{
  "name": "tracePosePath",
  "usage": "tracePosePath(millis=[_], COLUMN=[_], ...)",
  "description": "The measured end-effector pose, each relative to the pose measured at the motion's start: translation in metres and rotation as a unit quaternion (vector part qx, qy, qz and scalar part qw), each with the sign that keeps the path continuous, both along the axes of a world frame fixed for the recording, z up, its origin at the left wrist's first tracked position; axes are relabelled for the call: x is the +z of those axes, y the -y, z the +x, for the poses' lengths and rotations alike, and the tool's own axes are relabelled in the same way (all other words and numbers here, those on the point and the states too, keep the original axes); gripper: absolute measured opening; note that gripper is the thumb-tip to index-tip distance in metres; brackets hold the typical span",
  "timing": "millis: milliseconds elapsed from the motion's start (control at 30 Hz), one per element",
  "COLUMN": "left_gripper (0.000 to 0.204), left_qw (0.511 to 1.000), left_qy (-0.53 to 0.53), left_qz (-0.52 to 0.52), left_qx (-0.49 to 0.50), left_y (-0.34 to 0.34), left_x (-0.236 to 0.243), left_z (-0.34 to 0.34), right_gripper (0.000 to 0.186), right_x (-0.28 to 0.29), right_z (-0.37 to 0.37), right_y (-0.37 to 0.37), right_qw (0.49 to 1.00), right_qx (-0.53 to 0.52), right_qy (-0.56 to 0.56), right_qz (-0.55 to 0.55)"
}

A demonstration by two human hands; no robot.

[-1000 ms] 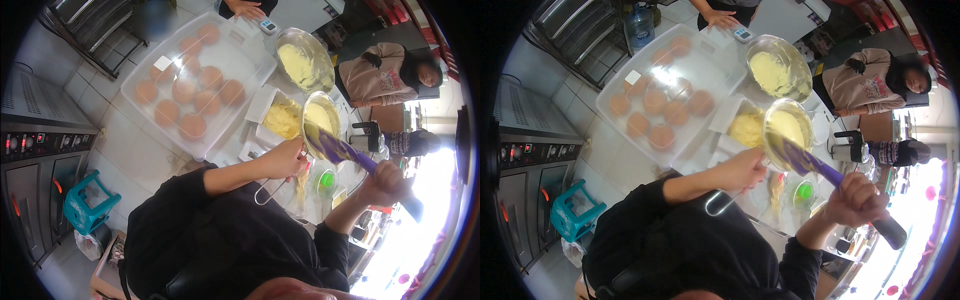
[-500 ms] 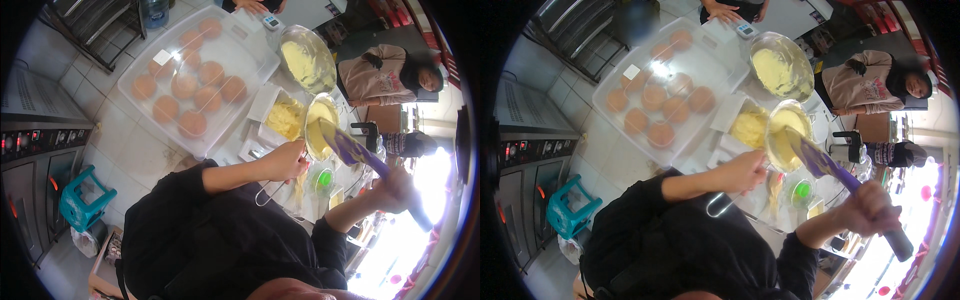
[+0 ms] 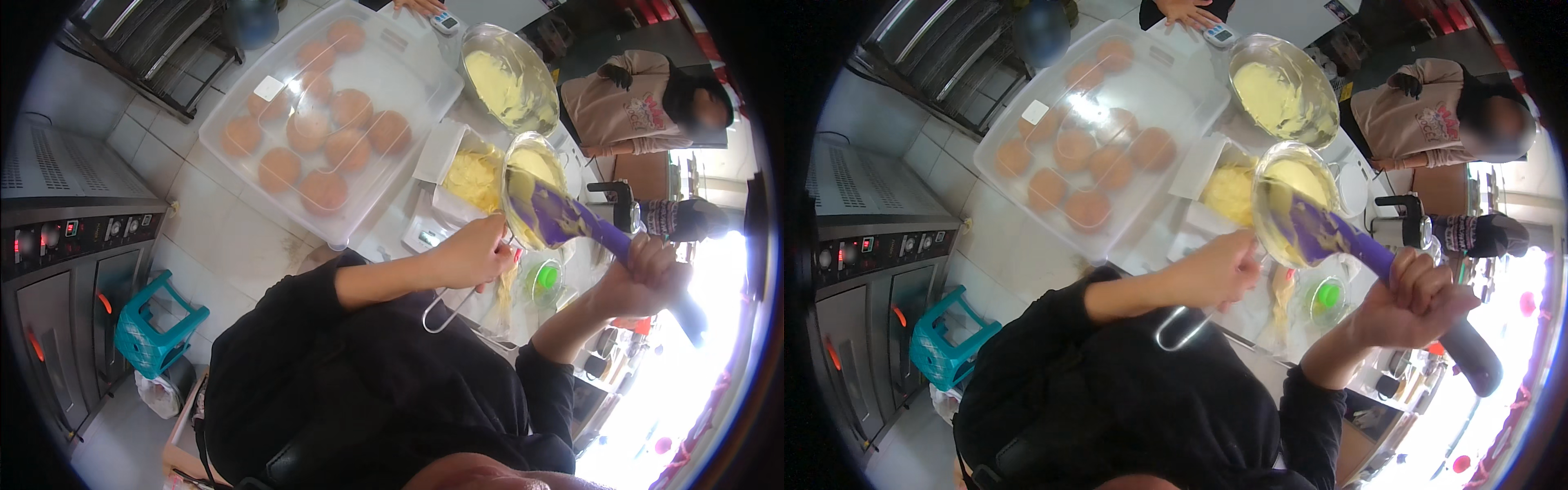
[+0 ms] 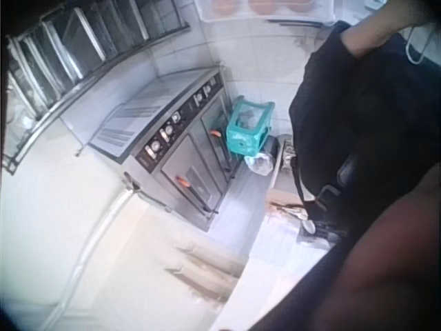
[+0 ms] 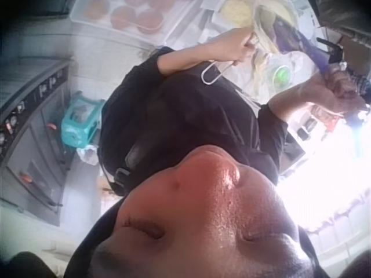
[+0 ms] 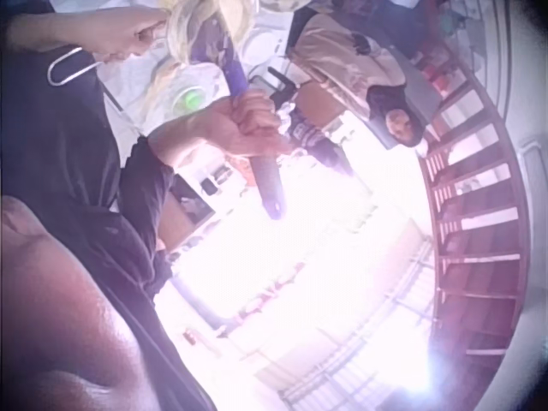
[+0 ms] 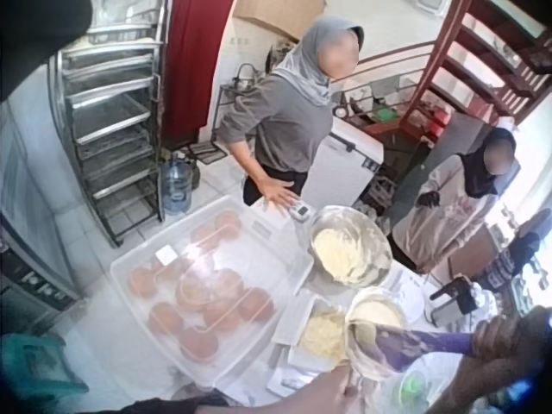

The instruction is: The person scrapes batter from a bowl using a spatula, transfers it into a larger mixing pot, and stirs the mixture while it sits on a digital scale.

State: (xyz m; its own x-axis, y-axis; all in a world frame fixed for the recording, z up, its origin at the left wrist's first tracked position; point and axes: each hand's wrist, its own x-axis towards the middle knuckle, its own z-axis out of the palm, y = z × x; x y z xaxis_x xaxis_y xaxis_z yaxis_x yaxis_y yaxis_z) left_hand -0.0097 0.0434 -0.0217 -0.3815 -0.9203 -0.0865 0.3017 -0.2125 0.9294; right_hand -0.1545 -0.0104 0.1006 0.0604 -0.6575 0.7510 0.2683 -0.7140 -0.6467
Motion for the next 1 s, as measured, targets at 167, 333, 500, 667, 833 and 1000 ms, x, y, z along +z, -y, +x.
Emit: tracePosePath(millis=[167,333,500,667,833,1000], left_gripper=[0.015,0.016,0.019,0.017,0.015,0.016], left_qw=[0.999,0.996,0.992,0.993,0.994,0.994], left_qy=[0.031,-0.039,-0.025,0.009,0.018,0.043], left_qz=[0.025,0.071,0.106,0.101,0.090,0.078], left_qx=[-0.030,-0.042,-0.056,-0.059,-0.063,-0.069], left_y=[0.000,-0.001,-0.002,-0.001,0.002,0.004], left_x=[0.011,0.003,0.006,0.011,0.013,0.020], left_z=[0.005,0.018,0.022,0.021,0.023,0.021], right_gripper=[0.034,0.034,0.032,0.031,0.027,0.027], right_x=[0.019,-0.009,0.015,-0.003,0.025,0.005], right_z=[-0.013,-0.004,-0.013,-0.013,-0.022,-0.022], right_y=[-0.010,-0.004,-0.010,-0.004,-0.014,-0.007], right_qw=[0.998,0.994,0.989,0.987,0.989,0.995], right_qx=[-0.024,0.078,0.135,0.148,0.119,0.077], right_qy=[0.016,-0.049,-0.015,-0.037,0.002,-0.064], right_qz=[-0.063,-0.052,-0.064,-0.057,-0.089,0.018])
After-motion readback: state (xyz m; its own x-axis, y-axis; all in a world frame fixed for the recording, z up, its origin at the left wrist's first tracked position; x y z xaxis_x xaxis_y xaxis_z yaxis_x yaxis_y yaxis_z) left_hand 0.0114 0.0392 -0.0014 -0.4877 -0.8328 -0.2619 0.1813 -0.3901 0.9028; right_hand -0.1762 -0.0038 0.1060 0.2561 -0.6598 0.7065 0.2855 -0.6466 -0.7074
